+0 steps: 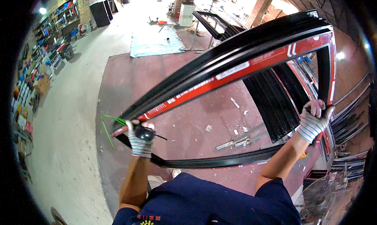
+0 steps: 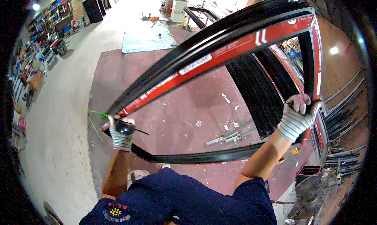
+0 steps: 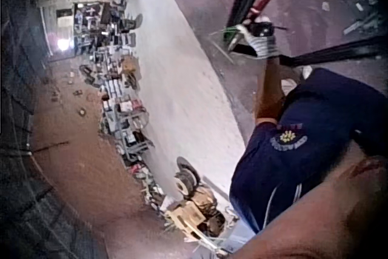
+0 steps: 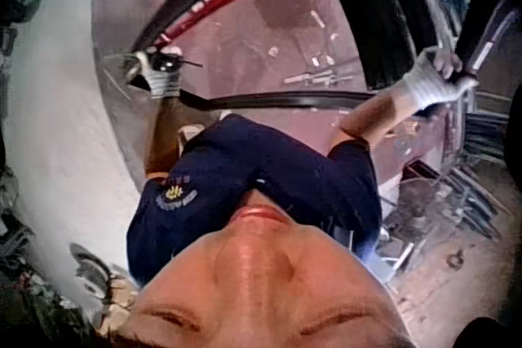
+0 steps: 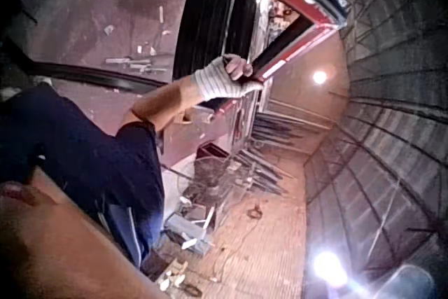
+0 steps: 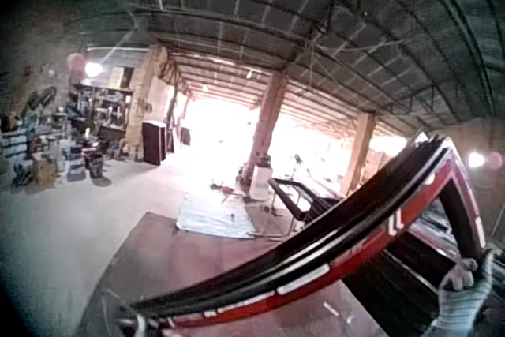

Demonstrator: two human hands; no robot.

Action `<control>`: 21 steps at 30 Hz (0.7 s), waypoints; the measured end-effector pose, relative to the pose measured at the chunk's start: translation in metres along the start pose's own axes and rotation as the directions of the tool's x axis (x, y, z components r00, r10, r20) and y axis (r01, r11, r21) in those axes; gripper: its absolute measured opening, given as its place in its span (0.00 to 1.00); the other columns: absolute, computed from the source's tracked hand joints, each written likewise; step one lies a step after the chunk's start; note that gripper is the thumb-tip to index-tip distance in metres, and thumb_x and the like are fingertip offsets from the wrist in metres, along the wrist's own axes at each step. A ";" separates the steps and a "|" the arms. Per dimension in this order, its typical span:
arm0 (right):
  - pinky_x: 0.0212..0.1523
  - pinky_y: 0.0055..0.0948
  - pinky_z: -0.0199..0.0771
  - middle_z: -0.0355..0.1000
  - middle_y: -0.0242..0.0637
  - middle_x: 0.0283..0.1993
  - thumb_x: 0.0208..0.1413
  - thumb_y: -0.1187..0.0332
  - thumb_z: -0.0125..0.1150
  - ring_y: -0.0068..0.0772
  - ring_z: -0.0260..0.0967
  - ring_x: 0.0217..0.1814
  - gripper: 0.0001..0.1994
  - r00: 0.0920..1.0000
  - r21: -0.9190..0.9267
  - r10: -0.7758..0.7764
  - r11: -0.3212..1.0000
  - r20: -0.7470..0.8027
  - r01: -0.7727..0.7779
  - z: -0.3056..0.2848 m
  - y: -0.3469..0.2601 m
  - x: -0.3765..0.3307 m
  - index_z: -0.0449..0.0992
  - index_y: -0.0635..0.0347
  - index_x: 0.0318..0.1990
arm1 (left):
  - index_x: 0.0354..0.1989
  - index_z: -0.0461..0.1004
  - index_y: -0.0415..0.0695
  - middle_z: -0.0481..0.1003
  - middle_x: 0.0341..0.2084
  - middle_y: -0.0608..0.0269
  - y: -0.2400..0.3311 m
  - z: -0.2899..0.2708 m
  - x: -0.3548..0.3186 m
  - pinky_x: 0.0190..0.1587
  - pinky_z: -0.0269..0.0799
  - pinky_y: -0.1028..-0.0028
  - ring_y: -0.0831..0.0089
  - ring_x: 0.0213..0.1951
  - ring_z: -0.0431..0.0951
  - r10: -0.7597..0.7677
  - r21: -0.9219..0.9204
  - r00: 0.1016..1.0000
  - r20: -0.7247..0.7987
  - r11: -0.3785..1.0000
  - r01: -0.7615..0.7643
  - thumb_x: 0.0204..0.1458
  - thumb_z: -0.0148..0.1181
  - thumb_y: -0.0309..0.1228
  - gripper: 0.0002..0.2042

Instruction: The person measures multiple window frames using a tape measure and marks them with a marker. They repeatedly lift frames from a stack, measure dimensions, and mark the frames before placing them back.

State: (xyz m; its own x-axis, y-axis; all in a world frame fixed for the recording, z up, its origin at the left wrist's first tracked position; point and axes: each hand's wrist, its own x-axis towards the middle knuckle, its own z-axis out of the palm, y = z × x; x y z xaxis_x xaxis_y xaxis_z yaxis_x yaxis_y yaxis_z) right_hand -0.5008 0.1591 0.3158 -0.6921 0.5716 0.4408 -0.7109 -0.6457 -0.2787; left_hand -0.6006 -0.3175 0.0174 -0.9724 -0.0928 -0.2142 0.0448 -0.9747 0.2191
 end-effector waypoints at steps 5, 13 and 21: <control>0.18 0.24 0.49 0.49 0.22 0.12 0.54 0.43 0.62 0.22 0.43 0.14 0.25 0.997 0.191 0.071 0.979 0.024 -0.074 -0.068 0.106 0.104 0.65 0.54 0.23 | 0.30 0.76 0.49 0.75 0.25 0.65 0.069 0.099 0.107 0.35 0.65 0.72 0.73 0.24 0.67 0.077 -0.069 0.941 0.329 0.996 -0.057 0.59 0.53 0.55 0.21; 0.16 0.25 0.53 0.55 0.23 0.12 0.52 0.35 0.58 0.24 0.45 0.11 0.30 0.985 0.336 0.045 0.942 -0.166 0.013 -0.125 0.372 0.223 0.67 0.54 0.19 | 0.34 0.76 0.52 0.79 0.31 0.62 0.179 0.200 0.309 0.32 0.72 0.69 0.71 0.29 0.76 0.290 0.164 0.756 0.587 0.871 -0.462 0.61 0.52 0.54 0.19; 0.13 0.25 0.50 0.66 0.24 0.16 0.53 0.32 0.55 0.22 0.49 0.11 0.31 0.940 0.342 0.025 0.935 -0.339 0.099 -0.183 0.618 0.371 0.70 0.53 0.20 | 0.51 0.71 0.45 0.78 0.41 0.60 0.212 0.307 0.496 0.39 0.82 0.70 0.70 0.33 0.81 0.416 0.211 0.554 0.721 0.630 -0.748 0.67 0.44 0.45 0.18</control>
State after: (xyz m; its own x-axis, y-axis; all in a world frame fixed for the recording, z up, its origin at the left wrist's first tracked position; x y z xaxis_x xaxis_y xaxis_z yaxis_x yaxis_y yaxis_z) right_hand -1.2200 0.0643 0.1509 -0.7108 0.6934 0.1181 -0.6900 -0.7200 0.0746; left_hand -1.1441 -0.5079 0.2495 -0.6850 -0.3102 0.6592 0.7070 -0.5014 0.4987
